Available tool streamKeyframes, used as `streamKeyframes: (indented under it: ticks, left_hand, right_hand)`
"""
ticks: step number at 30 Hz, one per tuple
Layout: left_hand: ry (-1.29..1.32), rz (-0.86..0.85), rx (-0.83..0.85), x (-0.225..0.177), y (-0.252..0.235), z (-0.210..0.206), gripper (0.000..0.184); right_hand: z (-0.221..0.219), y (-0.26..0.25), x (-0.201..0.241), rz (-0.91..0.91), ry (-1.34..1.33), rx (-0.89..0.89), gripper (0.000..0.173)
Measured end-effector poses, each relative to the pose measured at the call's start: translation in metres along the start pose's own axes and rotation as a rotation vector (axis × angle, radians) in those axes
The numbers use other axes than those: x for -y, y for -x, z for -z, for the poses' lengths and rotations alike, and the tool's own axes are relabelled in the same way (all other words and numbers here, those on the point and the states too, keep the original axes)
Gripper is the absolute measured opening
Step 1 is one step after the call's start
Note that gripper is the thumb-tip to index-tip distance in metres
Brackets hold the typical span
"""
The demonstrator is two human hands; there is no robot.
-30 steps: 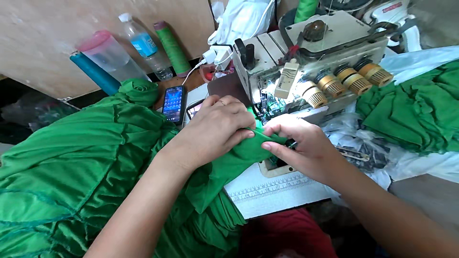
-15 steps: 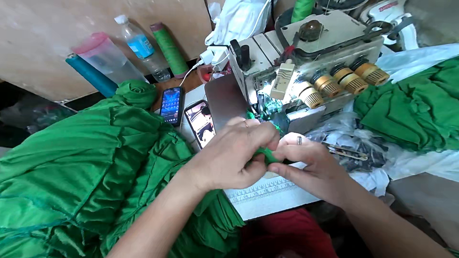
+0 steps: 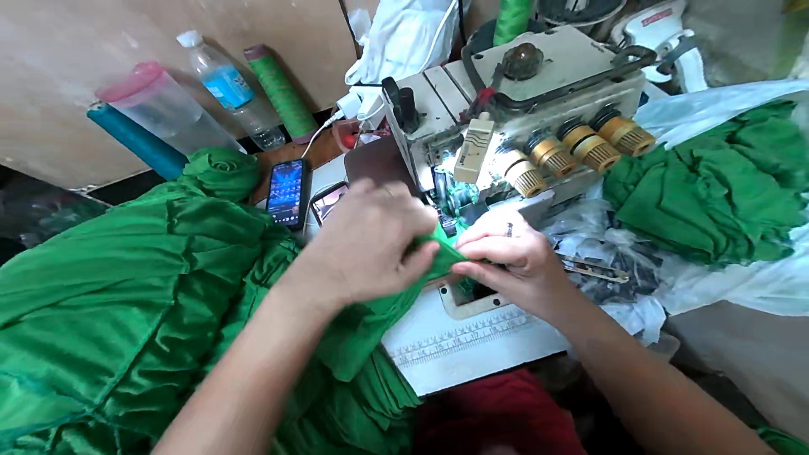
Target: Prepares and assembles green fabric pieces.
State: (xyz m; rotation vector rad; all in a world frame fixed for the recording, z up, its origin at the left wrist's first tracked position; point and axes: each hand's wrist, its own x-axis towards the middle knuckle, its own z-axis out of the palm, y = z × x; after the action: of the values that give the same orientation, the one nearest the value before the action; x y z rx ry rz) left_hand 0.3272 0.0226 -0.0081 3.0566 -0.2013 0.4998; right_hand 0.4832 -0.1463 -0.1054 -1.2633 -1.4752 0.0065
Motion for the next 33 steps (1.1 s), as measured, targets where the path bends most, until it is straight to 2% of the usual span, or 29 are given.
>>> streamKeyframes:
  ticks: [3,8,12,14,17,20,23,27,33]
  left_hand:
    - [-0.015,0.081,0.0,0.009,0.003,0.012,0.035]
    - [0.192,-0.011,-0.044,-0.042,-0.002,0.018,0.03]
    - [0.304,-0.009,-0.058,-0.027,0.003,0.001,0.036]
    - [0.275,0.017,-0.061,-0.04,0.008,-0.002,0.035]
    - [0.151,0.069,-0.049,-0.071,0.011,-0.015,0.023]
    - [0.0,0.145,-0.071,-0.084,0.008,-0.028,0.015]
    - [-0.103,0.226,-0.157,-0.079,0.004,-0.039,0.014]
    - [-0.101,0.323,-0.212,-0.056,0.005,-0.047,0.015]
    - [-0.081,0.444,-0.241,-0.035,0.006,-0.042,0.011]
  right_hand:
    - [-0.001,-0.003,-0.001,-0.014,0.08,-0.006,0.019]
    - [-0.003,-0.006,0.018,-0.032,-0.003,0.052,0.02]
    - [0.002,0.003,0.024,0.021,-0.007,0.082,0.028]
    - [0.007,0.011,0.017,0.026,-0.047,0.099,0.023]
    - [0.014,0.023,0.012,0.013,-0.108,0.13,0.018]
    - [0.013,0.028,0.005,-0.039,-0.146,0.055,0.015]
    - [0.01,0.028,0.003,-0.12,-0.08,-0.038,0.016]
    - [0.01,0.031,0.008,-0.221,-0.002,-0.074,0.028]
    - [0.01,0.034,0.018,-0.219,-0.02,-0.11,0.028]
